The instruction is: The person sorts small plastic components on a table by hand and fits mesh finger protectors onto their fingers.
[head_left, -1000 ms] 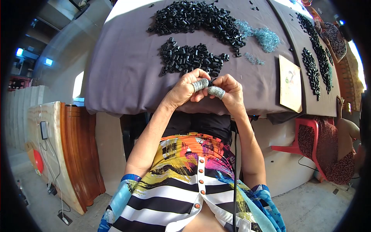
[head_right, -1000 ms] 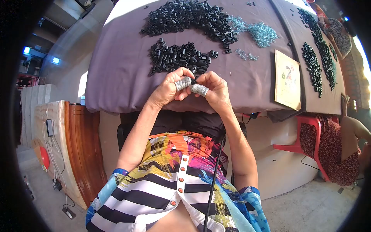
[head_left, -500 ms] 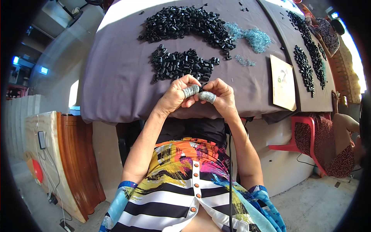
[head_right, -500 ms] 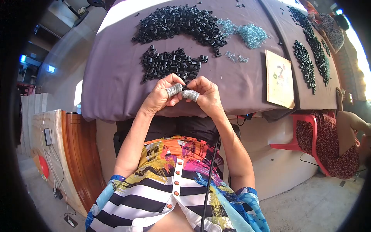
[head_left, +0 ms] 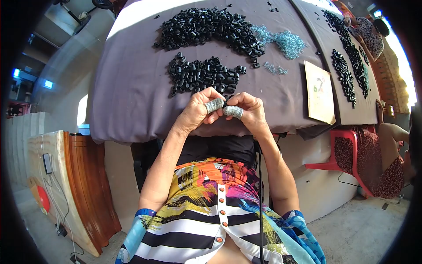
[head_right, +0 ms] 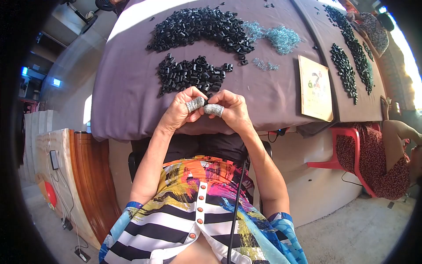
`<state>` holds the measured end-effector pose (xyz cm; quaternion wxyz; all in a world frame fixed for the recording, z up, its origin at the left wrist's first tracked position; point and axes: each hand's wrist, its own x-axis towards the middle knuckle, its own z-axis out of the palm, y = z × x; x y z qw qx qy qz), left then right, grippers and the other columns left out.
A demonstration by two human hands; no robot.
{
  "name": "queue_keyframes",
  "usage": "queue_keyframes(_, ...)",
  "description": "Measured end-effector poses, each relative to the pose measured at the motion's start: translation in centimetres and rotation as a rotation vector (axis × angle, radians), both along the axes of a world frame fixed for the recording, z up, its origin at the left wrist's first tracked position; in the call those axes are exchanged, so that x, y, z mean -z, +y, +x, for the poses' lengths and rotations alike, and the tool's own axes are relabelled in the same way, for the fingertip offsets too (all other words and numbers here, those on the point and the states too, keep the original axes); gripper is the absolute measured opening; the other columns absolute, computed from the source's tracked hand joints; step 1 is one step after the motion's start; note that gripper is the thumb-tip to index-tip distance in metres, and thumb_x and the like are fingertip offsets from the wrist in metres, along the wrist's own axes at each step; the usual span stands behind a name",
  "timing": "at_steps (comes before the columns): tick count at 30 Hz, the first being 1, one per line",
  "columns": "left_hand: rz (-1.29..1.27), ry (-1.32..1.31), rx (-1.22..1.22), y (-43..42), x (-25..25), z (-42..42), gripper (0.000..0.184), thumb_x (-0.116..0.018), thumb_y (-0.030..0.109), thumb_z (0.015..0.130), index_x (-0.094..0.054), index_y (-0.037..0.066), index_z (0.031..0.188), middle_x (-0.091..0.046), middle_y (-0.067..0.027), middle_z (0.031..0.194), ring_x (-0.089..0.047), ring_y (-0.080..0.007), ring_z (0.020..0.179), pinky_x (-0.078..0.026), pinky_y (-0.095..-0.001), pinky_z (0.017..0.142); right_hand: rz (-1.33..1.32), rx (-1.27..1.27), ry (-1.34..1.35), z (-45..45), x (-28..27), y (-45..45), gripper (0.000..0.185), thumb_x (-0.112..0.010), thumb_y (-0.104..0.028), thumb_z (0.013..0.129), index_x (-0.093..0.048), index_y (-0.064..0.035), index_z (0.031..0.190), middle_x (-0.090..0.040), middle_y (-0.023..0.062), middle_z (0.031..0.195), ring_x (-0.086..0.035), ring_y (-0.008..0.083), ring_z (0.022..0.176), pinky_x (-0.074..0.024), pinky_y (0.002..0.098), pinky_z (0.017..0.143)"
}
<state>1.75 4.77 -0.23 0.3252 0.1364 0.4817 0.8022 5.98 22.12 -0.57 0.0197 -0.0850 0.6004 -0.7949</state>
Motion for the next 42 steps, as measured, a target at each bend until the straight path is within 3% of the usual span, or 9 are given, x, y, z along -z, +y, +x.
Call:
queue_keyframes(12, -0.044, 0.015, -0.002, -0.2, -0.4, 0.2, 0.004, -0.05, 0.006, 0.088, -0.052, 0.003, 0.089, -0.058, -0.0058, 0.067, -0.048, -0.0042, 0.046, -0.034, -0.015, 0.037, 0.118, 0.063, -0.01, 0.1, -0.3, -0.4, 0.011, -0.066, 0.002, 0.075, -0.056, -0.0014, 0.079, -0.061, 0.004, 0.075, -0.058, 0.0083, 0.066, -0.0488, 0.0213, 0.055)
queue_keyframes(34, 0.01, -0.011, -0.016, -0.1, 0.1, 0.2, 0.006, -0.047, 0.004, 0.088, -0.049, 0.005, 0.093, -0.056, -0.005, 0.066, -0.045, -0.0041, 0.044, -0.033, -0.0152, 0.037, 0.097, 0.051, 0.003, 0.2, -0.6, -0.7, 0.007, -0.06, -0.001, 0.08, -0.054, -0.0018, 0.083, -0.059, 0.0022, 0.075, -0.056, 0.0062, 0.064, -0.0477, 0.0199, 0.051)
queue_keyframes(38, 0.046, -0.014, -0.012, -0.2, 0.3, 0.2, 0.008, -0.051, 0.01, 0.088, -0.05, 0.005, 0.094, -0.055, -0.0042, 0.063, -0.044, -0.004, 0.042, -0.035, -0.0155, 0.037, -0.062, 0.017, -0.057, 0.5, -1.4, -1.2, 0.009, -0.061, -0.003, 0.081, -0.053, -0.0004, 0.084, -0.059, 0.0048, 0.076, -0.056, 0.0072, 0.063, -0.0473, 0.0207, 0.049)
queue_keyframes(42, 0.059, 0.012, -0.012, 0.0, 0.1, 0.2, 0.008, -0.051, 0.01, 0.088, -0.05, 0.005, 0.094, -0.055, -0.0042, 0.064, -0.044, -0.0039, 0.042, -0.035, -0.0154, 0.037, -0.052, -0.008, -0.05, 0.3, -0.5, -0.8, 0.008, -0.061, -0.003, 0.08, -0.055, -0.0004, 0.083, -0.061, 0.0053, 0.077, -0.057, 0.0079, 0.064, -0.0483, 0.021, 0.05)
